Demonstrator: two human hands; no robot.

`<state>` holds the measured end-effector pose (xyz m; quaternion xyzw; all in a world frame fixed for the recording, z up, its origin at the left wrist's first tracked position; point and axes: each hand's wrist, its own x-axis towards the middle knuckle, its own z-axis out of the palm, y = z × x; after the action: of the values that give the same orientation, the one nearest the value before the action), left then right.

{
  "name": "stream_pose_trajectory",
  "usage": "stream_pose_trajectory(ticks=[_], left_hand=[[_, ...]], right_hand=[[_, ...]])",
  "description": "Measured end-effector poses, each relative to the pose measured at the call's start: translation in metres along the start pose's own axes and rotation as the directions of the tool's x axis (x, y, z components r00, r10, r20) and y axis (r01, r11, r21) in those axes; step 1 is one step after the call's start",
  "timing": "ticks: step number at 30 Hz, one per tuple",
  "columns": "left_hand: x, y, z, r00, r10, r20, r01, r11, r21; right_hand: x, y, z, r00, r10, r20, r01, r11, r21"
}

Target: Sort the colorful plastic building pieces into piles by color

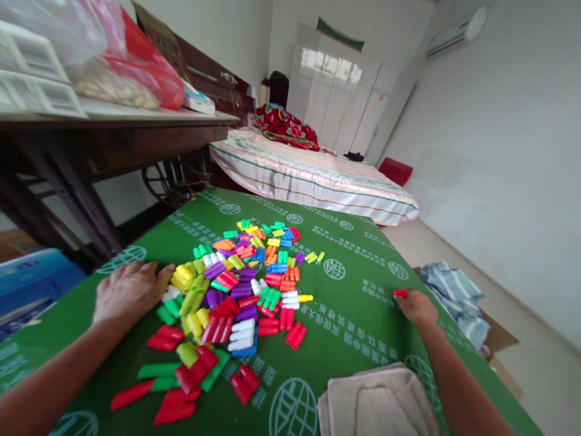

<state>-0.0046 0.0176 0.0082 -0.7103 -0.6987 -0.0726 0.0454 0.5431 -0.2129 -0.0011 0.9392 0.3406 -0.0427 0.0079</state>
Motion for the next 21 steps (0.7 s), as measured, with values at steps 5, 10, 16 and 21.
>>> stream_pose_trajectory(ticks=[5,10,16,21], left_hand=[[-0.005,0.001,-0.002,1.000,0.008,0.003,-0.008,1.000,-0.002],[-0.012,0.004,-0.006,1.000,0.016,-0.015,-0.017,1.000,-0.012],[-0.015,0.006,-0.006,1.000,0.017,-0.021,-0.018,0.999,-0.049],[-0.015,0.005,-0.005,1.000,0.005,-0.028,-0.007,0.998,-0.067]], right_hand=[[0.012,0.011,0.007,1.000,0.021,-0.009,-0.021,1.000,-0.014],[0.017,0.017,0.010,1.000,0.011,-0.004,-0.011,1.000,-0.017],[0.020,0.022,0.014,1.000,0.020,-0.004,-0.020,0.999,-0.031],[0.008,0.013,0.009,0.999,0.006,-0.041,-0.007,1.000,-0.024]])
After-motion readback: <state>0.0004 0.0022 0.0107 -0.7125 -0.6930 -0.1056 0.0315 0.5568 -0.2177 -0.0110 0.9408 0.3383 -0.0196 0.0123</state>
